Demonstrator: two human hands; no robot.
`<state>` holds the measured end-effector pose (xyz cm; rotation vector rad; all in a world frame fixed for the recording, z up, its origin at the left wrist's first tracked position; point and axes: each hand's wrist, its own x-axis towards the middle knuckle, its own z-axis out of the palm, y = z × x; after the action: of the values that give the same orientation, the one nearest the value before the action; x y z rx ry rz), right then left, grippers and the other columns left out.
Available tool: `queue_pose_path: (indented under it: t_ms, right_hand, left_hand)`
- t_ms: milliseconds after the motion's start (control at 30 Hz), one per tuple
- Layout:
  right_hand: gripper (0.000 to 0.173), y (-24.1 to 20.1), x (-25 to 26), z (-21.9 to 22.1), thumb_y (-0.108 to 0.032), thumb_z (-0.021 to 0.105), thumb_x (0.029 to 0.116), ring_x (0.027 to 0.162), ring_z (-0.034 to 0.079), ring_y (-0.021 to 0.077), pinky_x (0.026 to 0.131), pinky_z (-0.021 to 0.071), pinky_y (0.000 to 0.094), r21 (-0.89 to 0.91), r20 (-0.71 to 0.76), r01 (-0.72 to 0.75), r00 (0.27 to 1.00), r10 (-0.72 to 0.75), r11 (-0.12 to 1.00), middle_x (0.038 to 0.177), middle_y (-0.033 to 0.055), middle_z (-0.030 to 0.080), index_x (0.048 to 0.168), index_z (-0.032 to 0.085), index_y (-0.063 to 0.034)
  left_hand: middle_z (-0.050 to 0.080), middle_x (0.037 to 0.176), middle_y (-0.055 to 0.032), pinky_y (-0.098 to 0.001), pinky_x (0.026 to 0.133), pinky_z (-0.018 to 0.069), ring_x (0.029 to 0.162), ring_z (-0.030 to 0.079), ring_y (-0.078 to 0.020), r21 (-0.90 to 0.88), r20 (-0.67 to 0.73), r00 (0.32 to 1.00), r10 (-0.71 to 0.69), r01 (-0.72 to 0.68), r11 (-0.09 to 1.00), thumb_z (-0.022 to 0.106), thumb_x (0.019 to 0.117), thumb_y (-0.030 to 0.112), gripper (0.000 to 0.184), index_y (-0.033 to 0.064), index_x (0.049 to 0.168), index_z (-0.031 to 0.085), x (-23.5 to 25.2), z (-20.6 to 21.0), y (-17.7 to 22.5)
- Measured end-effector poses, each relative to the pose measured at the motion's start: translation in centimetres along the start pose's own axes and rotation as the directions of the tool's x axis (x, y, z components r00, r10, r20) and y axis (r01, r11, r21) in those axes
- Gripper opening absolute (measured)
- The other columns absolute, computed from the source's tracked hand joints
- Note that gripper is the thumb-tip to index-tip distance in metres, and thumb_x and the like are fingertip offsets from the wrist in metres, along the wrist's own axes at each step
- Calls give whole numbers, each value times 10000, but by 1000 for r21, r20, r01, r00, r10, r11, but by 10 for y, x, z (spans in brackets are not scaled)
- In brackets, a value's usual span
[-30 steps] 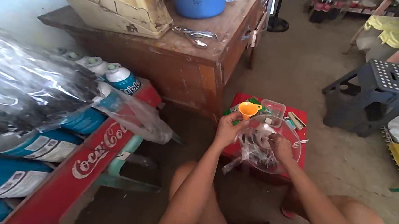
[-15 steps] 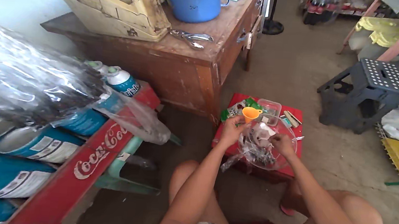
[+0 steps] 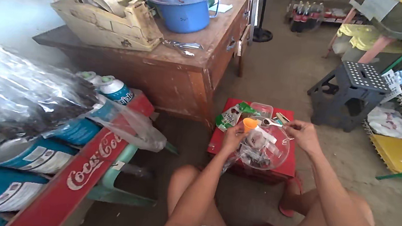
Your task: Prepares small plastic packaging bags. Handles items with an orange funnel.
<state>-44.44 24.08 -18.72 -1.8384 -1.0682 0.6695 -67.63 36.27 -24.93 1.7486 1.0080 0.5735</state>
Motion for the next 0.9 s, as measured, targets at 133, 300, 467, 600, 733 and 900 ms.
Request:
queue_pose_path:
  t_ms: [133,300,467,600,733,900]
  right_hand:
    - [122,-20,-5,1,-104,708,954,711,642,99,717,551,294,-75,0,108,994,-108,991,854,89,709,1011,741,-2]
    - [134,-23,-9,10,-116,700,955,686,621,81,694,534,269,-141,-5,181,983,-183,973,836,82,705,1017,747,-7]
    - [125,-21,-8,13,-116,705,952,685,627,72,696,537,259,-135,-15,185,982,-189,973,836,76,710,1005,749,-12]
    - [123,-19,-7,14,-119,711,950,670,614,49,684,528,238,-122,-15,172,985,-175,978,819,60,706,1005,748,-16]
    - [133,-14,-8,18,-123,698,956,673,594,54,676,509,239,-159,-33,258,963,-267,953,830,70,705,1002,754,-12]
    - [124,-14,-4,18,-97,700,954,682,624,57,687,538,239,-47,7,165,986,-165,985,836,72,704,1002,736,11]
  left_hand:
    - [723,1115,-150,-397,982,536,1048,694,-203,36,12,998,54,-55,998,712,943,156,276,-25,1151,702,-4,7,6]
    - [723,1120,-152,-396,992,524,1061,689,-207,36,20,997,73,-73,997,702,952,156,280,-30,1161,701,-6,8,11]
    - [731,1103,-149,-393,991,523,1049,694,-202,30,17,996,90,-90,995,710,948,159,268,-30,1137,709,-4,8,10]
    - [732,1095,-140,-371,983,527,1040,694,-182,14,14,996,90,-90,996,712,946,154,263,-29,1135,709,-5,7,10]
    - [735,1090,-140,-378,984,522,1037,695,-182,14,20,995,98,-98,995,714,947,165,266,-25,1133,711,-3,8,8]
    - [734,1091,-136,-376,982,524,1038,693,-184,12,20,996,92,-93,996,712,949,167,269,-30,1131,708,-3,8,9]
